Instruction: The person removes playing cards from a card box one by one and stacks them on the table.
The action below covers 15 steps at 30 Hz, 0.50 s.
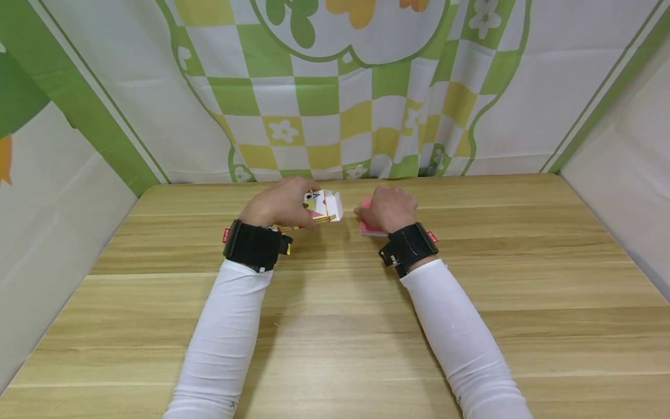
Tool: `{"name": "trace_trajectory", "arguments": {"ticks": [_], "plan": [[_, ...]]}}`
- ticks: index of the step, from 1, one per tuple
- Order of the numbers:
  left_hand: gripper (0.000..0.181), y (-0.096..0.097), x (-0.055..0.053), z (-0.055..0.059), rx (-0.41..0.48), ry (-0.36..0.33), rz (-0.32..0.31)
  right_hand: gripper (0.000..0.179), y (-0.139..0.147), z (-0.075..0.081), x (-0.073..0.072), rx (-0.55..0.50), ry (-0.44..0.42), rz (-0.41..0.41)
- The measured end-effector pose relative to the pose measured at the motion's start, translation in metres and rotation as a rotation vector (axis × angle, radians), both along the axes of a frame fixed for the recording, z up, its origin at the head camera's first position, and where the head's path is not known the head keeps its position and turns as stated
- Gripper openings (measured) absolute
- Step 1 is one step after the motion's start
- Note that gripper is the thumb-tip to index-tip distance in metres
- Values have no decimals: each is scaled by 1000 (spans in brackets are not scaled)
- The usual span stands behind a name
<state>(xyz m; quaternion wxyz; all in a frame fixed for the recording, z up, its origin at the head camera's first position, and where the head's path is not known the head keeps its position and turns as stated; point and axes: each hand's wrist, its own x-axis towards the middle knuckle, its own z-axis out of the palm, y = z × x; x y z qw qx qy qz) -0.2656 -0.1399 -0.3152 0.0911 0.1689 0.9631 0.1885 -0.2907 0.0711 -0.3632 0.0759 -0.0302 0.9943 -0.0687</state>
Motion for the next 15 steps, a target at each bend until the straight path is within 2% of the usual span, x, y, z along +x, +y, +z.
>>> {"name": "trace_trajectory", "arguments": {"ticks": [5, 9, 13, 15], "plan": [[41, 1, 0, -1, 3, 1, -3, 53, 0, 3, 0, -15, 75, -8], [45, 2, 0, 0, -1, 2, -9, 38, -4, 11, 1, -170, 193, 10], [46, 2, 0, 1, 8, 8, -8, 15, -12, 21, 4, -415, 288, 153], [47, 1, 0, 1, 19, 14, -7, 13, -16, 24, 5, -517, 302, 253]]}}
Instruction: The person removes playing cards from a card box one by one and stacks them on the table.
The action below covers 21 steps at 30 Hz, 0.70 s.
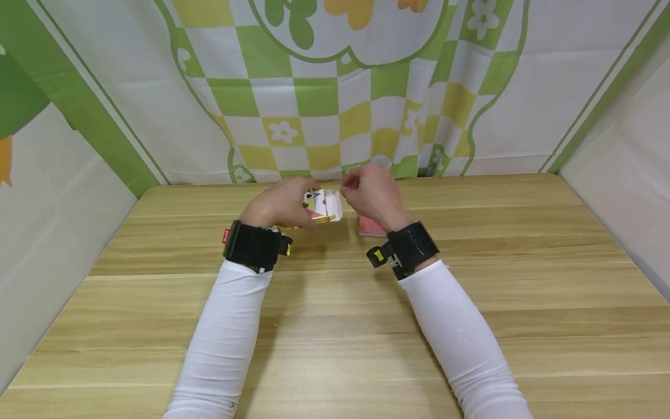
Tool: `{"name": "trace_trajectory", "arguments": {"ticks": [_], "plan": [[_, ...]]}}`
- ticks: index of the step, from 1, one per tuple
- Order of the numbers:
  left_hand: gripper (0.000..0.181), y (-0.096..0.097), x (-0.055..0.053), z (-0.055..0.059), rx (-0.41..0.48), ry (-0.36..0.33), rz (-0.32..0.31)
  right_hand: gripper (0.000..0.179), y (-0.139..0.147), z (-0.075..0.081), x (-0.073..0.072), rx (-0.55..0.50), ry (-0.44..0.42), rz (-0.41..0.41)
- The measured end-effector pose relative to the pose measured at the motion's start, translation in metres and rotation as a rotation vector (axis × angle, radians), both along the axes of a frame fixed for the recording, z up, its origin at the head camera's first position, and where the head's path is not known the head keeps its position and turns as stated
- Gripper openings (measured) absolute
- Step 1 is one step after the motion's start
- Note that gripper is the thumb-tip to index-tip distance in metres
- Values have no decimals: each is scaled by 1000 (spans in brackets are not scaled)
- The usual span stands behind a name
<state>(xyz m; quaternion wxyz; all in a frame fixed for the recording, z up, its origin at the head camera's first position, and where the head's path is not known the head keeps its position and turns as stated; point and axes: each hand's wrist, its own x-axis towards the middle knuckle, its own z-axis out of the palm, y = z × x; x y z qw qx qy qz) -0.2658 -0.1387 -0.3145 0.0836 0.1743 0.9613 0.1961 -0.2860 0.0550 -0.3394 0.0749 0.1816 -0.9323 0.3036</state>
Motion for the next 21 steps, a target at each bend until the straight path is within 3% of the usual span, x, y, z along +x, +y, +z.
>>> {"name": "trace_trajectory", "arguments": {"ticks": [4, 7, 13, 21], "plan": [[48, 0, 0, -1, 18, 28, -8, 10, -6, 2, 2, -91, -2, 172], [47, 0, -1, -2, 30, 61, -21, 8, -8, 1, 2, -96, -41, 218], [48, 0, -2, -1, 45, 115, -49, 12, -8, -3, 1, -77, -94, 180], [53, 1, -3, 0, 59, 126, -54, 19, -6, -7, -1, -28, -151, 121]]}}
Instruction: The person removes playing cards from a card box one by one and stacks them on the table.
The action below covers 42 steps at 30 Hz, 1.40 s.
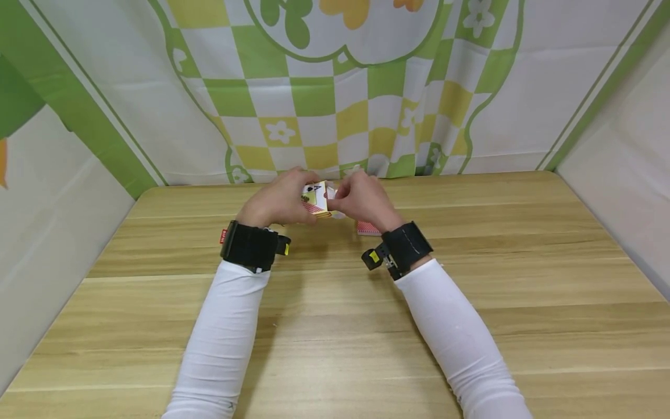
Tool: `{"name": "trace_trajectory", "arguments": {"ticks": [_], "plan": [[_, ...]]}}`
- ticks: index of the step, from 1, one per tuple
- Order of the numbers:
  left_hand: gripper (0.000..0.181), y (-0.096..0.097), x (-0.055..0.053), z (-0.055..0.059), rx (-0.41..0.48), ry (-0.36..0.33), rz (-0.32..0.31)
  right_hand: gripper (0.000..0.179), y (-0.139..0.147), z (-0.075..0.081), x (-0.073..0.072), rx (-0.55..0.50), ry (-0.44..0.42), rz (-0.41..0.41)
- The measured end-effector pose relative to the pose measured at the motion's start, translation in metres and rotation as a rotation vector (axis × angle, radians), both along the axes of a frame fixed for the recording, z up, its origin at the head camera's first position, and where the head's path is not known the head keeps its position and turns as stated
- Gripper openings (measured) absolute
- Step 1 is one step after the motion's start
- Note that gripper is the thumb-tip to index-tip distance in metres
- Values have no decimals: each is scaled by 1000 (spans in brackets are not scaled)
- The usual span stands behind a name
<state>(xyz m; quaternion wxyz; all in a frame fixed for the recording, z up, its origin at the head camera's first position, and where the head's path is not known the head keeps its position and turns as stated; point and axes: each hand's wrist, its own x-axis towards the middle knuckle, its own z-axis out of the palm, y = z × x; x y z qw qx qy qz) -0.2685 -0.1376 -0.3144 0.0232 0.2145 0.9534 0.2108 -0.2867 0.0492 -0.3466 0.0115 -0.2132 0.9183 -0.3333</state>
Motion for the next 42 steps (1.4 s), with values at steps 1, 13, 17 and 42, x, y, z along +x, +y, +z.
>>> {"name": "trace_trajectory", "arguments": {"ticks": [1, 13, 17, 42], "plan": [[53, 0, 0, 0, 0, 2, -1, 19, 0, 0, 0, 4, -8, -7], [52, -2, 2, -2, 6, 12, 22, 25, 5, 4, -1, -41, -174, -17], [56, -2, 3, -2, -7, -10, 37, 27, 13, 6, -3, -47, -186, -14], [55, -2, 2, -2, -57, -13, 43, 32, 33, 20, -3, 83, -192, -16]]}}
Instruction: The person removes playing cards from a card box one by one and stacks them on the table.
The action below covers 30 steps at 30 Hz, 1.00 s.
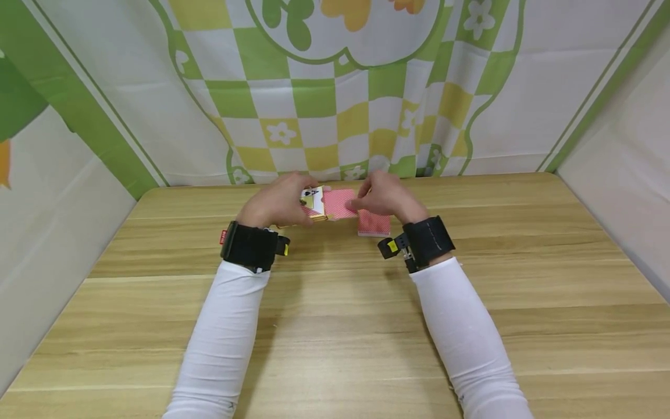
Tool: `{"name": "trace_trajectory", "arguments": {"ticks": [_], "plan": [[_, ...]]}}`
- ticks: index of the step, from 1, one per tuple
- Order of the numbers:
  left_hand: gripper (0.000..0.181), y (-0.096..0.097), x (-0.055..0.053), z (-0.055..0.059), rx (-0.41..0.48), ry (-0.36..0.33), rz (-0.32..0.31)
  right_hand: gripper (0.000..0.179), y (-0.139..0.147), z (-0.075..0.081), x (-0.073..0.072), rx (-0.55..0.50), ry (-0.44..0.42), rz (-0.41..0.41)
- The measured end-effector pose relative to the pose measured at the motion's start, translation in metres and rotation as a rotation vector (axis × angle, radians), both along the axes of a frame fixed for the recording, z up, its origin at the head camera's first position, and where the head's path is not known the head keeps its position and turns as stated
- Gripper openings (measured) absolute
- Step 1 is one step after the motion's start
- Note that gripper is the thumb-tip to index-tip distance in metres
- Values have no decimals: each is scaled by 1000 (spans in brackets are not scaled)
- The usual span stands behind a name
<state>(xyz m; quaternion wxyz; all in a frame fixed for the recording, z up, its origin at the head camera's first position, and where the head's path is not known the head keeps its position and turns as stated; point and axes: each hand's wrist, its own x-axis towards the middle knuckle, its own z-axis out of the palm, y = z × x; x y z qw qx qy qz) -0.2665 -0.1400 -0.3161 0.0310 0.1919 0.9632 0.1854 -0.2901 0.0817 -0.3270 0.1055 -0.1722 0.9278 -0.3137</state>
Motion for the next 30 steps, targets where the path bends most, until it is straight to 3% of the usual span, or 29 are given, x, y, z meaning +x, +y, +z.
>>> {"name": "trace_trajectory", "arguments": {"ticks": [4, 9, 12, 15, 23, 30], "plan": [[59, 1, 0, 0, -1, -10, 5, 42, -2, 5, 2, -18, 141, -13], [61, 2, 0, 1, -9, -18, 7, 55, -5, 6, 3, -73, 252, 174], [60, 3, 0, 1, -8, -18, 6, 68, -10, 3, 4, -79, 259, 277], [60, 4, 0, 1, -11, -14, 3, 75, -14, -2, 4, -87, 243, 316], [64, 3, 0, 0, -23, -3, -2, 72, -20, -8, 4, -104, 200, 280], [57, 3, 0, 1, 8, -41, 11, 67, -17, -8, 3, -90, 212, 305]]}}
